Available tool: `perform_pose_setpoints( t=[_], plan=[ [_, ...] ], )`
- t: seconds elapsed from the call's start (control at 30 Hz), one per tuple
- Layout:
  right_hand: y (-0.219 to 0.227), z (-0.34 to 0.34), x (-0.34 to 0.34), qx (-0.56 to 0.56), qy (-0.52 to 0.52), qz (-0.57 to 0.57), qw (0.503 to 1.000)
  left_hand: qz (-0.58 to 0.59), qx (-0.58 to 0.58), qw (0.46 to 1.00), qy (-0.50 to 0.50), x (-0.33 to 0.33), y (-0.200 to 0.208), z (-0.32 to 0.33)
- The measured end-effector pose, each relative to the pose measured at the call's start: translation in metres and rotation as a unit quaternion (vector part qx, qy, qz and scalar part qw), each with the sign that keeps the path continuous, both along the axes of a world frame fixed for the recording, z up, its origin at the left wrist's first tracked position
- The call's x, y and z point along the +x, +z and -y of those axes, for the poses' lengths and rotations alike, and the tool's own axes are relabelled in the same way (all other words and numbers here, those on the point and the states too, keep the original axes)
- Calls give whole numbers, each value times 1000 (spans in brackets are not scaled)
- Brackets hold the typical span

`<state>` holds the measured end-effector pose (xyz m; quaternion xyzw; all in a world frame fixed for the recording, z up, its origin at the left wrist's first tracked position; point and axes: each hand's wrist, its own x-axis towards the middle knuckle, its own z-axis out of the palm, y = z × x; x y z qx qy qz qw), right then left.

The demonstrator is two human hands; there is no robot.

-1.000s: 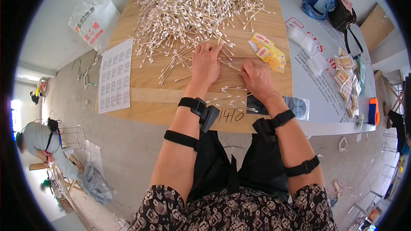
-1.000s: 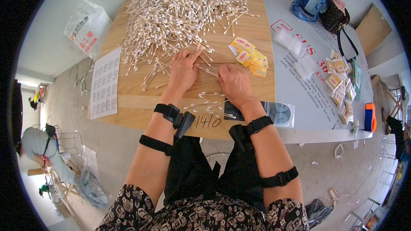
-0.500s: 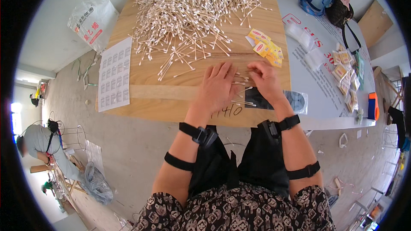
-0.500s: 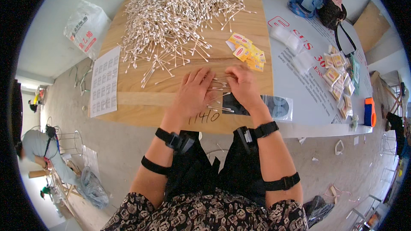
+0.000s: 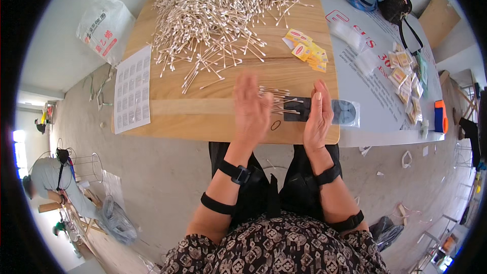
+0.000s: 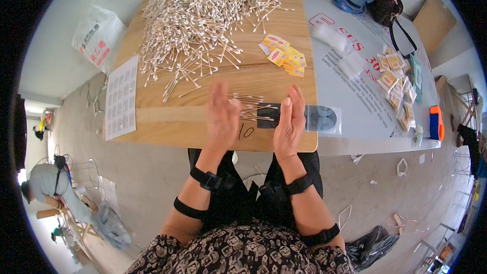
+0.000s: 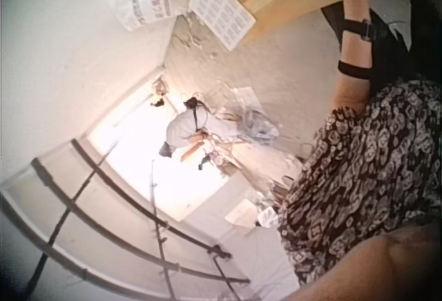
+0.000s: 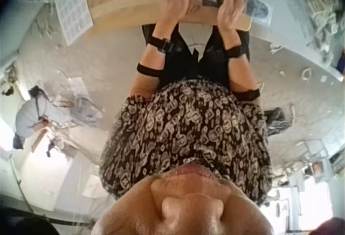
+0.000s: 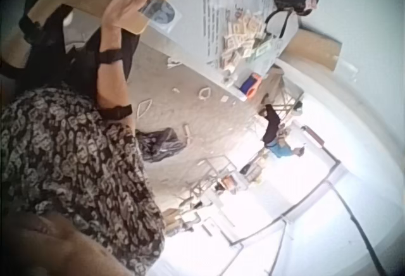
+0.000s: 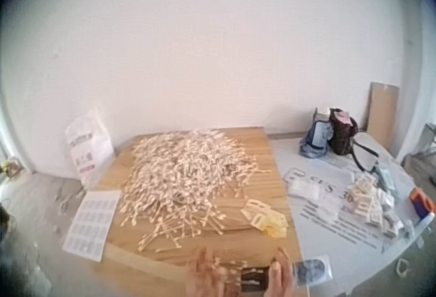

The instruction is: Sorting cotton swabs and placing them into a plastic bag with a label.

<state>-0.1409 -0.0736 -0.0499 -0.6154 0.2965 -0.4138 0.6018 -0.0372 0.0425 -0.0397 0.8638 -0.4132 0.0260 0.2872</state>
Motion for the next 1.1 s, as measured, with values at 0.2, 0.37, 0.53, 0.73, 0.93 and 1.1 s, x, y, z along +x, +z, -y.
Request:
perform_pose_setpoints(
  t=[0.2,0.37,0.53,0.73,0.93,1.1],
  plan=[
    [-1,-2,17,138,29,79,987,-197,-217,948,121,-5,8,6],
    [3,-12,22,184,45,96,977,-273,-350,895,51,-7,-16,9],
    [-6,15,-1,95,98,41,990,-75,-167,983,10,-3,17,3],
    [6,5,-1,-9,70,-24,997,-8,-73,997,5,-5,18,3],
    [21,-2,-9,-123,81,-108,983,-12,-91,996,-11,2,12,6],
    [13,1,-18,-219,92,-135,962,-43,-187,981,-40,5,22,-6]
  ],
)
